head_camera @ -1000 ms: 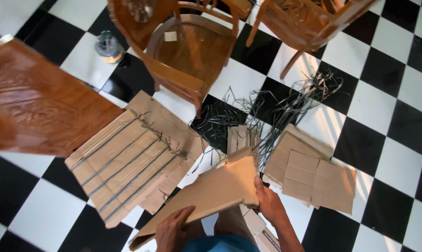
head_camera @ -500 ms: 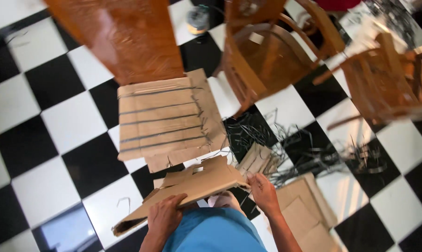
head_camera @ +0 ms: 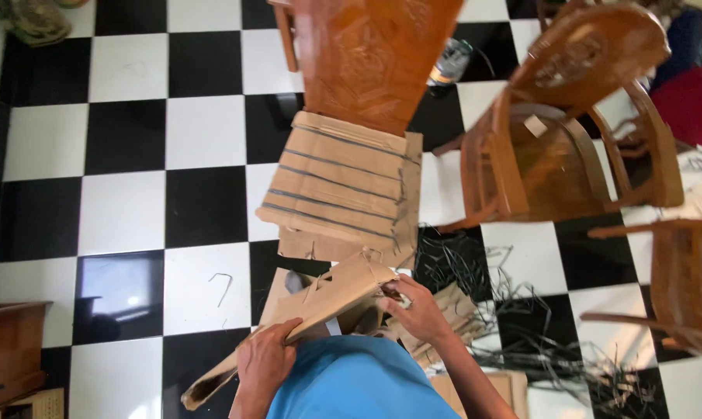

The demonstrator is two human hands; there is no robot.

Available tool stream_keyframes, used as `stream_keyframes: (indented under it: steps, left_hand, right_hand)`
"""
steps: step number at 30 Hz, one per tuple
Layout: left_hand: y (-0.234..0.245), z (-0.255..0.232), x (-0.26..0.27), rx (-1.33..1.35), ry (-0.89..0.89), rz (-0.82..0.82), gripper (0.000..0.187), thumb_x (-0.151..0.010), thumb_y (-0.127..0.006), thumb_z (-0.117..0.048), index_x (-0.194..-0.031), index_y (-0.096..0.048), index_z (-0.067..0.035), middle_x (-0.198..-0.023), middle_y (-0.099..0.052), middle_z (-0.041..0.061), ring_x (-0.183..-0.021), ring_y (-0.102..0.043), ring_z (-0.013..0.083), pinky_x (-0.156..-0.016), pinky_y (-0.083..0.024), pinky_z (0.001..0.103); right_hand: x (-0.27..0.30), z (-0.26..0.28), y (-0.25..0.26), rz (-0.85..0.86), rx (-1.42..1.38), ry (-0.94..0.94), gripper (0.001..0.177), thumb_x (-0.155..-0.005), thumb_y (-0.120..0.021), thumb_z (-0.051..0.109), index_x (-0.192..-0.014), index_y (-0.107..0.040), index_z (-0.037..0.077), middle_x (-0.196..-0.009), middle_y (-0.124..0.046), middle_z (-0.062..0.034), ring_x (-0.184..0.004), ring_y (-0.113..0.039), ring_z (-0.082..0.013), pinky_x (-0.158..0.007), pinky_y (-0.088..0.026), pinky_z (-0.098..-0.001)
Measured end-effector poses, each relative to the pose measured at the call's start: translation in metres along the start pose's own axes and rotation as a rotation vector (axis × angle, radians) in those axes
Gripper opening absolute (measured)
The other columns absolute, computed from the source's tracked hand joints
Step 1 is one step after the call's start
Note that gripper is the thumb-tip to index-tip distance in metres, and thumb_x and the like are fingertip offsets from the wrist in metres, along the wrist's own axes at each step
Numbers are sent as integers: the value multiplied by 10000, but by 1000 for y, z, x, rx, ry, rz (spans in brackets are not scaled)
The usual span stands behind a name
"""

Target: Wrap wooden furniture components with cardboard and secure them with plastic ties

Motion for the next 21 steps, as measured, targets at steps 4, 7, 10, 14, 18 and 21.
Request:
stream_keyframes:
  steps: [4, 7, 10, 14, 18, 21]
  left_hand:
    - [32, 25, -6, -8, 75, 12, 570, -805, -585, -98, -1287, -690, -382, -1192, -753, -124, -926, -750, 141, -774, -582, 266]
    - [51, 45, -18, 41, 99, -2, 560, -801, -574, -93, -1267, -708, -373, -1199, -754, -132, -936, -747, 143, -773, -575, 274]
    - [66, 73, -29, 42, 106, -5, 547, -807, -590, -113, -1274, -702, -374, -1229, -741, -137, -1008, -736, 143, -851, -569, 283]
    - [100, 102, -44, 41, 179, 17, 480, -866, -590, -130, -1255, -717, -382, -1208, -755, -176, -935, -747, 103, -801, -575, 249]
    - [115, 136, -55, 40, 171, 8, 420, -894, -645, -202, -1268, -708, -384, -1144, -779, -161, -840, -726, 58, -685, -533, 205]
    - [133, 148, -58, -14, 160, -26, 479, -858, -610, -165, -1279, -703, -374, -1249, -725, -177, -932, -736, 109, -782, -555, 250]
  right_hand:
    - [-46, 45, -21, 170, -16, -55, 476, -840, -741, 422, -1021, -748, -18, -1020, -718, -78, -847, -672, -193, -767, -563, -310]
    - [-77, 58, -48, 256, 39, -7, 503, -843, -738, 430, -1091, -733, -8, -1140, -679, -89, -957, -640, -220, -820, -536, -326]
    - [-103, 61, -78, 316, 129, -13, 564, -841, -724, 460, -1178, -705, 8, -1221, -682, -90, -1051, -634, -249, -877, -515, -350]
    - [-133, 68, -119, 341, 219, 22, 729, -884, -572, 670, -1070, -694, -24, -992, -727, -120, -830, -648, -234, -755, -535, -363]
    - [-156, 121, -149, 279, 104, -26, 542, -892, -671, 508, -683, -616, 11, -572, -564, -46, -494, -448, -150, -491, -417, -316]
    - [-170, 145, -168, 193, 65, -107, 534, -856, -730, 452, -619, -628, -15, -533, -555, -45, -484, -428, -144, -476, -402, -315]
Point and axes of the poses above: each hand's wrist, its own x-axis away from the middle knuckle, its own y-axis out of the back of the hand, z = x × y, the point moved 2 cm from there along -x, towards the middle knuckle
